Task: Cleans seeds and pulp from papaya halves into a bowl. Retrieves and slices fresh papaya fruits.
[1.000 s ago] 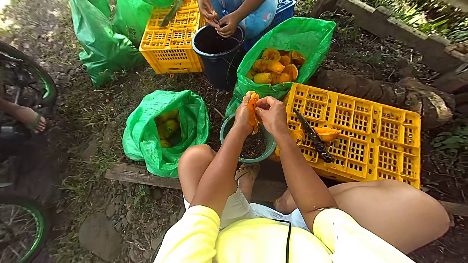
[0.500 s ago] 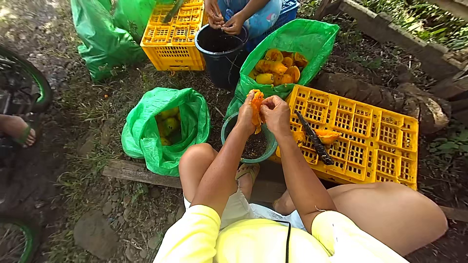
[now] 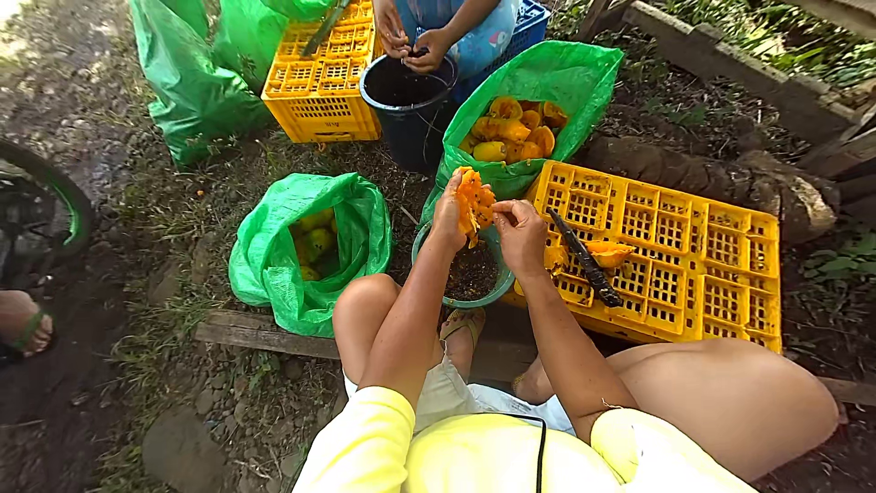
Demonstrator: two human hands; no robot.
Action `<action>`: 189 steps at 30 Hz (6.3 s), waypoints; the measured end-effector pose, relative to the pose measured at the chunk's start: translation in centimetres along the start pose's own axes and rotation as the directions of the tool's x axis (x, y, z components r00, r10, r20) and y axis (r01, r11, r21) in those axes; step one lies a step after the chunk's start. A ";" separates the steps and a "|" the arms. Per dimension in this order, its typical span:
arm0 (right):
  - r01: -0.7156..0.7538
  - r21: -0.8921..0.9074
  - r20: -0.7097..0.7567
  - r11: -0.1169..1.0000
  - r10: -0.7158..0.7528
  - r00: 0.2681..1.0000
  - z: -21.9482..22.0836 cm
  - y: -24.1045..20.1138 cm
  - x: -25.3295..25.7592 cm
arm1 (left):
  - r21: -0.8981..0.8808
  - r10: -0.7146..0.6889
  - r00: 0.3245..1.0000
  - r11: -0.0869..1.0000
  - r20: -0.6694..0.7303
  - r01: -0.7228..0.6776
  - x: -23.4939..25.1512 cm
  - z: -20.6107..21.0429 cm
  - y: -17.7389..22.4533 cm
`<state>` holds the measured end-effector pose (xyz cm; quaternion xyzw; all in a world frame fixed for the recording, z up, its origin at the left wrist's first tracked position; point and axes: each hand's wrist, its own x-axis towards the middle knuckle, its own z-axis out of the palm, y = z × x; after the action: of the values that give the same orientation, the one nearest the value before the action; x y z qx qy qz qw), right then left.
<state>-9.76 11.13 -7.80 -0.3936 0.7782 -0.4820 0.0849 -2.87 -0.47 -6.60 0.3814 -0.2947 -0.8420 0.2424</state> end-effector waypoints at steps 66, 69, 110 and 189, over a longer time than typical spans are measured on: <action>-0.724 0.680 0.582 0.118 0.515 0.630 4.5 5.5 -3.2 | -0.187 0.050 0.982 0.982 0.180 -0.016 -1.4 0.7 0.2; -0.607 0.754 0.653 -0.253 0.393 0.647 4.3 2.7 -3.0 | -0.118 0.051 0.979 0.993 0.198 -0.027 -1.7 1.2 -0.2; -0.607 0.680 0.317 0.411 0.582 0.749 -4.9 8.6 18.3 | 0.978 -0.085 0.983 -0.114 0.166 -0.175 -1.9 1.6 -2.3; -0.487 -0.345 -0.061 0.803 0.498 0.865 -4.3 21.4 -0.4 | 0.945 -0.209 0.964 -0.247 0.166 -0.217 -2.2 3.6 -2.7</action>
<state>-23.05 19.11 -23.10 -0.1947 0.9248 -0.2912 0.1486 -4.86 3.96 -5.36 0.3054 -0.8751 -0.3219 -0.1929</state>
